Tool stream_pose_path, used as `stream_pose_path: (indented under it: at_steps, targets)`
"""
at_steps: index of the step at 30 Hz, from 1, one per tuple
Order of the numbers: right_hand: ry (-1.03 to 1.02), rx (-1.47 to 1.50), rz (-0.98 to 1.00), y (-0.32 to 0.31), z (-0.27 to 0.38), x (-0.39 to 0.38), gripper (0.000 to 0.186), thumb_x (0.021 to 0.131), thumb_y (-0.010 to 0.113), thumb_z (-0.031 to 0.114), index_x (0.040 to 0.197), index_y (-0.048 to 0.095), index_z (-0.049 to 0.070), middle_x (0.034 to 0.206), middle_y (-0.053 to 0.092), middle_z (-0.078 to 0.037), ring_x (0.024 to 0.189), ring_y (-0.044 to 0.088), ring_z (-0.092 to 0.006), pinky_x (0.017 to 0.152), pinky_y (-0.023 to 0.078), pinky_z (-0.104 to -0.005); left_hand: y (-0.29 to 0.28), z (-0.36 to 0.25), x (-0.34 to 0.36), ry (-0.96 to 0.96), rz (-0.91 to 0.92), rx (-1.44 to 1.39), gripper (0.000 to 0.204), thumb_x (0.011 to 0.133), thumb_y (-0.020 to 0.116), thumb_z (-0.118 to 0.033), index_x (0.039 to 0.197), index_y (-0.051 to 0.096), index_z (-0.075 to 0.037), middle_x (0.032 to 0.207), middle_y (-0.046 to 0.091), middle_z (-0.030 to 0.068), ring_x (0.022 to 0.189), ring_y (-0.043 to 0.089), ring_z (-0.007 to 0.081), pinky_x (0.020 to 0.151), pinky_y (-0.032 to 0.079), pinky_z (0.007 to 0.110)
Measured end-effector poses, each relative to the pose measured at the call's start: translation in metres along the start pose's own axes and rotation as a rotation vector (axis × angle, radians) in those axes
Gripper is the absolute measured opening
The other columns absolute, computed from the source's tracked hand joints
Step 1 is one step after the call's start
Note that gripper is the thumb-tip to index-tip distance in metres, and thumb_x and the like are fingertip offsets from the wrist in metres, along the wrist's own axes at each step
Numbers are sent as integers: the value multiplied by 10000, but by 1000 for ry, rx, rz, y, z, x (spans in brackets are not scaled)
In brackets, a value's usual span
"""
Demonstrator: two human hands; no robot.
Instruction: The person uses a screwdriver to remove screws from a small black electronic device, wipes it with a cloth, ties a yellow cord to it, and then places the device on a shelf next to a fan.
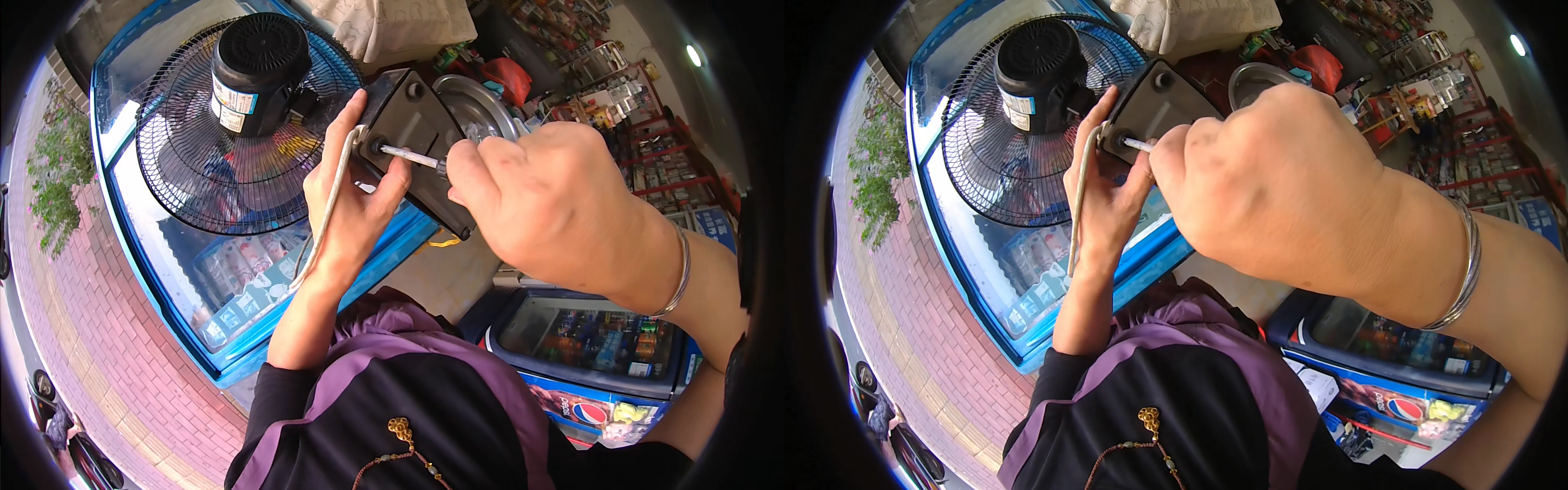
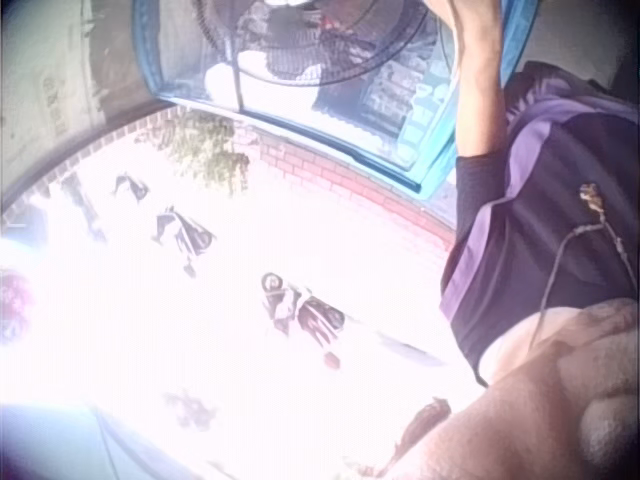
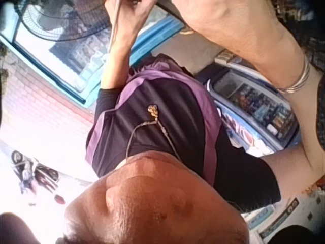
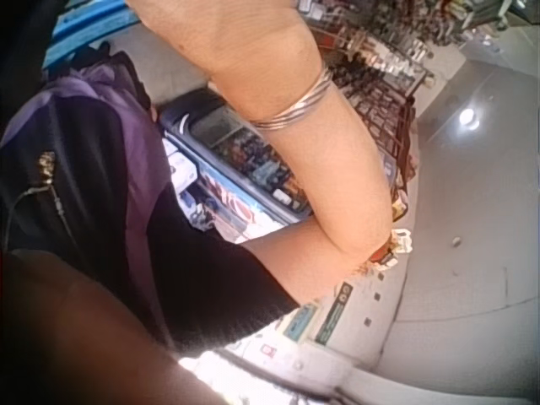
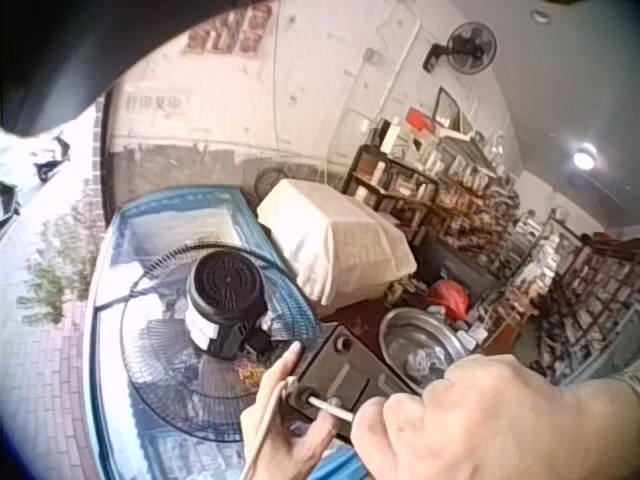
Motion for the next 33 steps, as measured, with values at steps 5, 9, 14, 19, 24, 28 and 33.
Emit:
stream_pose_path:
  at_steps: [5,9,14,19,24,28,33]
  targets:
    - [235,281,133,3,-4,2,199,845,666,92,804,488,13,564,490,-100,458,532,-281,428,389,-361,4,6,-3,32,-22,-39,670,778,707,-55,1398,453,-40,925,709,132,767,705,167,659,554,268]
    - [508,564,70,11,-14,0,234,908,599,103,728,487,6,556,470,-142,441,446,-287,442,357,-353,5,9,-2,51,-27,-46,652,782,701,-49,1387,458,-31,946,707,154,810,719,197,697,565,287]
    - [807,1039,189,26,-24,-12,228,958,539,157,791,528,2,567,453,-76,466,400,-181,454,325,-296,7,8,-4,14,20,-53,678,786,699,-36,1408,429,-37,930,700,149,775,708,193,696,561,284]
    - [830,1319,192,37,-23,-31,259,1005,482,212,890,570,-3,585,444,9,496,363,-67,458,287,-236,10,8,3,-10,23,-92,686,783,711,-35,1407,429,-48,953,693,118,782,679,140,704,552,263]
    - [823,1602,-44,34,-26,-74,186,1017,466,164,1054,520,-9,696,504,6,604,432,-41,529,344,-212,3,8,1,-110,-4,-181,727,841,722,-84,1425,293,-23,1112,635,156,948,652,182,801,538,290]
    - [714,1719,-395,87,-32,-111,200,987,509,97,1153,448,2,822,533,-16,724,501,-65,628,416,-217,2,-7,1,-83,-33,-245,623,903,656,-53,1408,292,-32,1137,585,124,1020,582,162,882,479,280]
    - [775,1457,-557,120,-36,-141,173,963,559,101,1092,509,-4,854,559,-17,770,500,-75,734,433,-215,-3,-1,-6,-217,-82,-226,624,935,672,-227,1427,335,-39,1154,586,78,1048,562,134,908,454,261]
Point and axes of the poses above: each hand's wrist, its own x-axis towards the middle knuckle, its own y-axis out of the palm, z = x × y, the point moved 6 cm from there along x, towards the middle knuckle
